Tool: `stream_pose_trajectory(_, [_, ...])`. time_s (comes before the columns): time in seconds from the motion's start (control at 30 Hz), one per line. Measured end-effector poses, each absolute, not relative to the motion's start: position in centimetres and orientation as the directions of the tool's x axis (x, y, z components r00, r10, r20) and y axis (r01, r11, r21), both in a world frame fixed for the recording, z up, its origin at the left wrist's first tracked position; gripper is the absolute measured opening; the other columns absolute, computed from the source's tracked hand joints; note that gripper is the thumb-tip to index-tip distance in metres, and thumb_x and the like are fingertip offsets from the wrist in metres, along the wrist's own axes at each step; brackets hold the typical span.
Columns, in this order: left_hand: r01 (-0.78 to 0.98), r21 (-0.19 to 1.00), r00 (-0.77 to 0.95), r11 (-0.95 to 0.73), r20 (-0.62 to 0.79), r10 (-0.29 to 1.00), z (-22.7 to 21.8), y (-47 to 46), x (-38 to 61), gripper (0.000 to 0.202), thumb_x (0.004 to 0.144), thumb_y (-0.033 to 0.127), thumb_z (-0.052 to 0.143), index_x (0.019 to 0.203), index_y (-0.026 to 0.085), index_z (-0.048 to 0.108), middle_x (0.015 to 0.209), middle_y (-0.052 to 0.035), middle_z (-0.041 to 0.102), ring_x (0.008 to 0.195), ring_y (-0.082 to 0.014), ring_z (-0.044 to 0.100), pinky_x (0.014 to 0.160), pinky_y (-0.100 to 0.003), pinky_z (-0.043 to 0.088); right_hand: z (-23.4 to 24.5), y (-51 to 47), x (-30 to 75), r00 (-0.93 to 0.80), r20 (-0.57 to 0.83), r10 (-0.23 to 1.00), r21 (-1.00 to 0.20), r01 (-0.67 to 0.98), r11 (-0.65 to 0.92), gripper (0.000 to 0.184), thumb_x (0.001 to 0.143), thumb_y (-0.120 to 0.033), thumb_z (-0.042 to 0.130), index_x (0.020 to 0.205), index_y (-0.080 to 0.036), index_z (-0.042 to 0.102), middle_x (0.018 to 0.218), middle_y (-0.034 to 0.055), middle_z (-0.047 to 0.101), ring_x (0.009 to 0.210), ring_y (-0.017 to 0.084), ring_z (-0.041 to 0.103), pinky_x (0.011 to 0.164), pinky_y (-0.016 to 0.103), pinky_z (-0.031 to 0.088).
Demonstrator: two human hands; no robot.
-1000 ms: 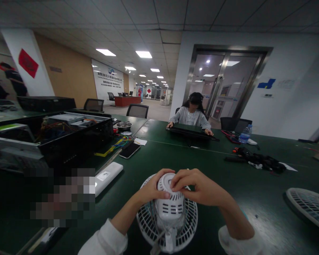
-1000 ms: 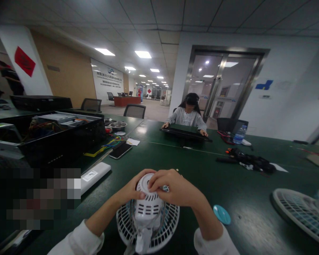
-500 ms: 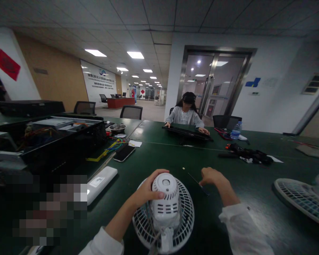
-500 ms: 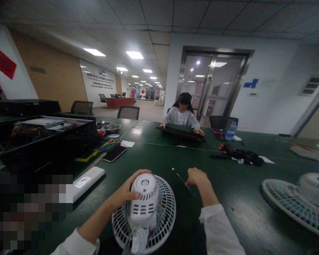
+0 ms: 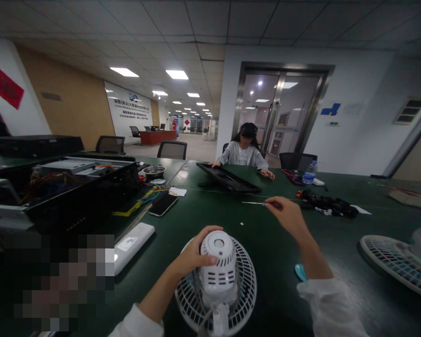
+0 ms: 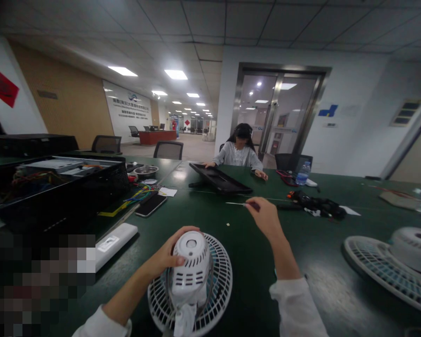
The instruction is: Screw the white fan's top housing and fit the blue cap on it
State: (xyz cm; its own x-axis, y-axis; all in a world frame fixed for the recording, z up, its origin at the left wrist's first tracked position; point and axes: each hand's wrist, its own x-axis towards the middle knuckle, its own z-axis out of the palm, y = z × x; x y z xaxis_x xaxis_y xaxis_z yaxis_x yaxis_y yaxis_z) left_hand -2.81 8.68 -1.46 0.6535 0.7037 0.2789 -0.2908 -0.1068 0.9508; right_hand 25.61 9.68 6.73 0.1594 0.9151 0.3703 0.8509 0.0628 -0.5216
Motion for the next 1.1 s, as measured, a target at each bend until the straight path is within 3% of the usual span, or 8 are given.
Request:
stream_pose_trajectory(0.13, [-0.283, 0.955, 0.655, -0.089, 0.261, 0.709, -1.3, 8.6, -2.8, 0.074, 0.054, 0.04, 0.078, 0.117, 0.021, 0.045, 0.107, -0.0061, 0.058, 0.097, -0.0248, 0.055, 0.083, -0.035, 0.042, 10.2, 6.7, 21.6, 0.225, 0.687, 0.691, -0.579, 0.745, 0.333, 0.024, 0.088, -0.031, 0.044, 0.107, -0.018, 0.05, 0.109, 0.0065, 0.057, 0.098, 0.016, 0.056, 0.085, 0.034, 0.047])
stream_pose_trajectory(0.17, [-0.283, 0.955, 0.651, -0.092, 0.261, 0.712, -1.3, 8.5, -2.8, 0.073, 0.053, 0.04, 0.078, 0.116, 0.021, 0.046, 0.106, -0.0061, 0.058, 0.097, -0.0248, 0.055, 0.083, -0.035, 0.041, 10.8, 5.8, 20.4, 0.281, 0.765, 0.58, -0.607, 0.618, 0.5, 0.023, 0.084, -0.03, 0.051, 0.105, -0.019, 0.051, 0.104, 0.0056, 0.06, 0.091, 0.016, 0.059, 0.081, 0.033, 0.049])
stream_pose_trajectory(0.2, [-0.285, 0.954, 0.646, -0.096, 0.266, 0.715, -1.3, 8.5, -2.8, 0.073, 0.053, 0.04, 0.078, 0.116, 0.02, 0.046, 0.106, -0.0062, 0.058, 0.097, -0.0247, 0.054, 0.084, -0.035, 0.041, 11.3, 4.9, 19.3, 0.295, 0.798, 0.526, -0.598, 0.498, 0.628, 0.023, 0.081, -0.028, 0.055, 0.103, -0.021, 0.052, 0.098, 0.0037, 0.062, 0.084, 0.015, 0.061, 0.075, 0.031, 0.051])
stream_pose_trajectory(0.27, [-0.298, 0.949, 0.641, -0.105, 0.281, 0.715, -1.4, 8.5, -2.8, 0.073, 0.054, 0.039, 0.078, 0.116, 0.02, 0.046, 0.108, -0.0064, 0.057, 0.098, -0.0248, 0.054, 0.085, -0.035, 0.04, 12.1, 3.3, 17.4, 0.274, 0.796, 0.539, -0.605, 0.35, 0.715, 0.022, 0.08, -0.023, 0.058, 0.1, -0.022, 0.051, 0.092, 0.0019, 0.064, 0.074, 0.013, 0.062, 0.067, 0.029, 0.053])
stream_pose_trajectory(0.43, [-0.305, 0.946, 0.637, -0.11, 0.288, 0.715, -1.5, 8.5, -2.7, 0.073, 0.054, 0.039, 0.078, 0.117, 0.021, 0.047, 0.11, -0.0063, 0.057, 0.099, -0.0252, 0.053, 0.086, -0.035, 0.04, 12.3, 1.7, 15.2, 0.154, 0.826, 0.542, -0.542, 0.481, 0.689, 0.026, 0.076, -0.021, 0.063, 0.1, -0.021, 0.051, 0.078, -0.0001, 0.066, 0.059, 0.012, 0.062, 0.055, 0.026, 0.053])
stream_pose_trajectory(0.57, [-0.299, 0.947, 0.616, -0.117, 0.285, 0.735, -1.5, 8.5, -2.7, 0.073, 0.052, 0.04, 0.079, 0.115, 0.02, 0.048, 0.109, -0.0058, 0.057, 0.1, -0.0249, 0.052, 0.086, -0.034, 0.039, 11.9, 2.0, 14.4, -0.116, 0.885, 0.45, -0.247, 0.702, 0.668, 0.013, 0.082, -0.02, 0.055, 0.094, -0.017, 0.06, 0.079, 0.0024, 0.068, 0.064, 0.012, 0.063, 0.061, 0.026, 0.052])
stream_pose_trajectory(0.7, [-0.299, 0.946, 0.621, -0.123, 0.291, 0.727, -1.5, 8.6, -2.8, 0.072, 0.053, 0.039, 0.078, 0.116, 0.02, 0.048, 0.108, -0.0053, 0.057, 0.099, -0.0247, 0.052, 0.086, -0.035, 0.039, 11.7, 2.3, 14.0, -0.293, 0.879, 0.377, -0.03, 0.753, 0.657, 0.023, 0.087, -0.017, 0.046, 0.103, -0.01, 0.061, 0.085, 0.0087, 0.069, 0.074, 0.016, 0.064, 0.065, 0.027, 0.051])
stream_pose_trajectory(1.1, [-0.284, 0.948, 0.62, -0.145, 0.297, 0.726, -1.8, 8.7, -2.8, 0.072, 0.054, 0.04, 0.078, 0.116, 0.021, 0.048, 0.108, -0.0047, 0.057, 0.099, -0.0243, 0.052, 0.086, -0.034, 0.038, 11.6, 2.8, 13.9, -0.385, 0.843, 0.377, 0.095, 0.795, 0.599, 0.029, 0.089, -0.019, 0.039, 0.104, -0.008, 0.062, 0.081, 0.0102, 0.069, 0.071, 0.017, 0.064, 0.064, 0.029, 0.051])
